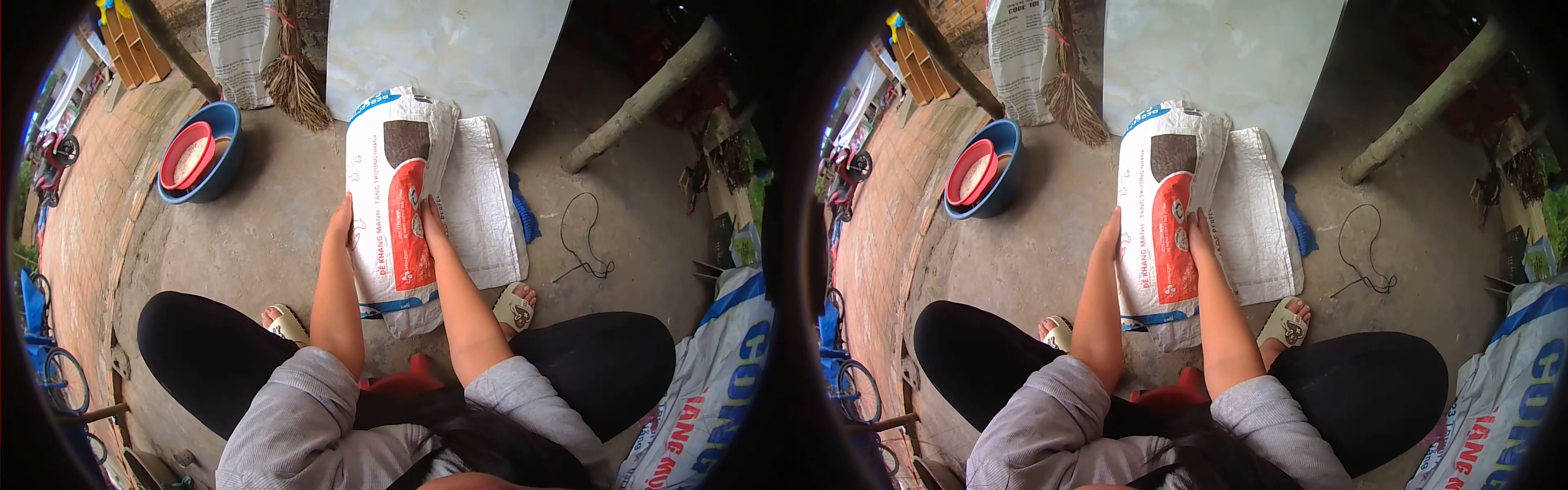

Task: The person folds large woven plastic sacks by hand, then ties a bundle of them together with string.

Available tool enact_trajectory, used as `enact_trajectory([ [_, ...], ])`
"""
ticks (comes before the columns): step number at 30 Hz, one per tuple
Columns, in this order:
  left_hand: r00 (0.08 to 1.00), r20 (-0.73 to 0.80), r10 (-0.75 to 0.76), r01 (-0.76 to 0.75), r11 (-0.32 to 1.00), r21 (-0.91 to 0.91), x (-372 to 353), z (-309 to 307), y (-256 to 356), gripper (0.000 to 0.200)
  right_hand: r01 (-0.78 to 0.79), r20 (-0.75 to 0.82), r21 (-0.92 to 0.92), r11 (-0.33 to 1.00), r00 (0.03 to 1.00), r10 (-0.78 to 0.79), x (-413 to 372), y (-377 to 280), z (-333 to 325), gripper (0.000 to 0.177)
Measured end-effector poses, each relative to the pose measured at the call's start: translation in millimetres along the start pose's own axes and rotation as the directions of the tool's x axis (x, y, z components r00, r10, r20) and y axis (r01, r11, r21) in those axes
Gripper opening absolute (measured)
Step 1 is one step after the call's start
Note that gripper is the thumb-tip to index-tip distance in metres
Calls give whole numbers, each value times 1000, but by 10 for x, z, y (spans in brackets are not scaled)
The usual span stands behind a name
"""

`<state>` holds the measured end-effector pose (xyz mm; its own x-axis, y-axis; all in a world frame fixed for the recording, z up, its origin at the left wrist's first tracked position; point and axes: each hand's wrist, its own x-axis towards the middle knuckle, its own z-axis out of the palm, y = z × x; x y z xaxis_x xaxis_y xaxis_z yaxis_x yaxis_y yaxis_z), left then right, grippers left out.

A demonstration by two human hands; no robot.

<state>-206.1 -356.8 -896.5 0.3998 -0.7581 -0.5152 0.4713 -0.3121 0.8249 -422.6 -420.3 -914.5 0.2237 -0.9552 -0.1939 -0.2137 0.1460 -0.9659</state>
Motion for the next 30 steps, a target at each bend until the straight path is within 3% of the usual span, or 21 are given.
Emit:
enact_trajectory([
  [2, 993, -59, -101, 115, 937, 331, -95, -82, 191, 72, -74, 58, 71, 995, 996, 70, -32, -17, 11, 71],
  [3, 993, -61, -103, 118, 936, 331, -187, -120, 324, 72, -171, 183, 235, 957, 975, 129, -19, 13, 32, 70],
  [4, 975, -30, -222, 212, 874, 436, -458, -85, 638, 76, -280, 312, 376, 883, 936, 164, -15, 45, 55, 69],
  [5, 940, -11, -340, 293, 792, 536, -595, -90, 818, 80, -284, 315, 372, 883, 934, 168, -58, 30, 63, 69],
  [7, 938, 32, -346, 272, 787, 554, -598, -200, 919, 84, -328, 337, 363, 872, 919, 206, -29, -46, 77, 68],
  [9, 891, 160, -425, 166, 634, 755, -795, -173, 1218, 87, -371, 358, 357, 857, 902, 241, -135, -82, 130, 67],
  [10, 867, 242, -436, 114, 646, 755, -851, -135, 1291, 89, -394, 370, 353, 849, 892, 260, -204, -53, 138, 66],
  [11, 866, 238, -440, 121, 646, 754, -892, -65, 1333, 89, -416, 381, 348, 840, 881, 279, -316, -53, 134, 66],
  [14, 852, 219, -475, -10, 404, 914, -1009, 370, 1424, 89, -477, 411, 325, 816, 849, 333, -661, -34, 42, 65],
  [15, 850, 85, -520, 42, 228, 973, -944, 488, 1366, 91, -494, 416, 320, 809, 840, 348, -702, -55, 65, 65],
  [17, 886, 101, -452, -32, 157, 987, -907, 632, 1238, 90, -526, 423, 312, 791, 823, 380, -314, -346, 135, 64],
  [21, 926, 73, -371, -24, 133, 991, -716, 777, 915, 88, -585, 425, 299, 754, 789, 444, -380, -446, -23, 62],
  [22, 921, 146, -361, -129, 68, 989, -690, 805, 937, 81, -599, 425, 295, 744, 780, 460, -400, -483, -67, 62],
  [23, 918, 150, -367, -134, 69, 989, -669, 838, 908, 81, -601, 419, 296, 742, 780, 465, -251, -389, -93, 62],
  [24, 927, 143, -346, -126, 72, 989, -647, 861, 870, 78, -415, 223, 88, 906, 894, 388, 14, -207, -109, 59],
  [25, 936, 134, -325, -116, 74, 990, -615, 876, 825, 76, -227, 58, -170, 959, 969, 239, 205, -113, -129, 55],
  [27, 949, 182, -258, -197, -34, 980, -268, 901, 408, 72, -25, -76, -244, 970, 997, 7, 217, -603, -244, 55],
  [28, 980, 161, -114, -174, -112, 978, -381, 999, 298, 73, -30, -73, -249, 968, 997, 12, 230, -789, -248, 55],
  [30, 988, -84, -126, 69, -114, 991, -691, 1332, 366, 66, 16, 27, -157, 987, 1000, -11, 232, -1048, -179, 50],
])
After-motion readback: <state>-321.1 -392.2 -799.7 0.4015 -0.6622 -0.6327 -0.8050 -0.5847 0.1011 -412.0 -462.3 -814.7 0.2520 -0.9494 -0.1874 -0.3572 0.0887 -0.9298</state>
